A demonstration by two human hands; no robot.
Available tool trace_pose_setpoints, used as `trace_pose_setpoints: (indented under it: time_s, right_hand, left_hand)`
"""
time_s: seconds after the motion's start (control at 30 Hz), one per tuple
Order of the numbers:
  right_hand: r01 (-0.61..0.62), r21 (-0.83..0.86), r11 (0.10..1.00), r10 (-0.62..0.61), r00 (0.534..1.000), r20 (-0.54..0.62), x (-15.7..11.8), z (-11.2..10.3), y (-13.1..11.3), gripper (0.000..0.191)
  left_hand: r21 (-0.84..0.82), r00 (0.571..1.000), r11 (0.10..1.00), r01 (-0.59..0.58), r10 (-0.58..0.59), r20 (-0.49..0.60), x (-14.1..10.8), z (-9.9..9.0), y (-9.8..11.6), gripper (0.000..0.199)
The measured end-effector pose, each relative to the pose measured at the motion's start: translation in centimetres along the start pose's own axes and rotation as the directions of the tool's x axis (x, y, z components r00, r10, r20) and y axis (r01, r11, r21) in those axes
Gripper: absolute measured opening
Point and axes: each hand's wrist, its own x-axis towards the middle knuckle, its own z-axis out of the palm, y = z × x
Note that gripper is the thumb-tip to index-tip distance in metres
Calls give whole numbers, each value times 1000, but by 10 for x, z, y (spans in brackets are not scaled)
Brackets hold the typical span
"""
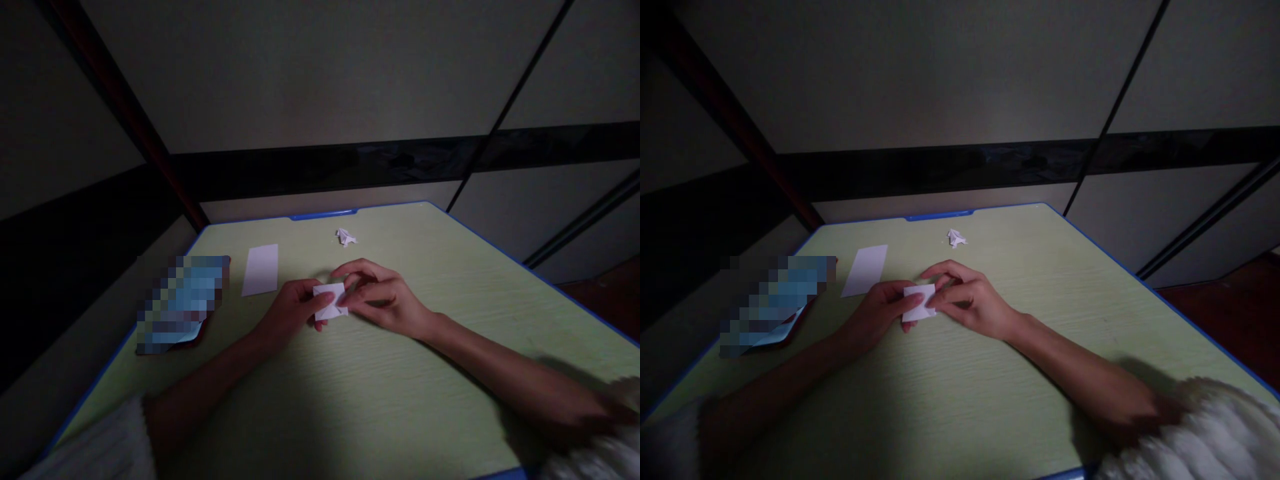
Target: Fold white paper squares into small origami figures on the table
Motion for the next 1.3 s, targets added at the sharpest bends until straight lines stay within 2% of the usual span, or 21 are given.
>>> trace_pose_setpoints:
  time_s: [0.1, 0.3, 0.5, 0.63, 0.8, 0.97, 1.3]
  right_hand:
    - [15, -35, 999, -14, 999, 35, 0, 1, -1, 12]
    - [-143, 15, 990, 143, 988, -59, 3, 2, 0, 7]
    - [-323, 294, 900, 359, 930, -78, 4, 7, 4, 9]
    - [-382, 399, 834, 448, 890, -85, 6, 9, 4, 10]
    - [-445, 494, 747, 564, 817, -117, 8, 11, 1, 9]
    - [-468, 519, 716, 603, 789, -121, 9, 13, -3, 8]
    - [-493, 554, 671, 651, 749, -122, 10, 16, -3, 8]
  left_hand:
    - [12, 1000, 1000, -19, 19, -14, 0, 0, 0, 21]
    - [32, 999, 999, -14, 16, -40, 1, 0, 1, 17]
    - [43, 999, 999, 11, -10, -30, 0, 2, 4, 16]
    - [67, 999, 997, 26, -23, -44, -1, 3, 7, 16]
    - [30, 999, 999, 28, -27, -28, 0, 3, 4, 16]
    - [51, 999, 998, 44, -43, -21, 1, 3, 5, 16]
    - [133, 996, 990, 56, -46, -71, -1, 6, 11, 12]
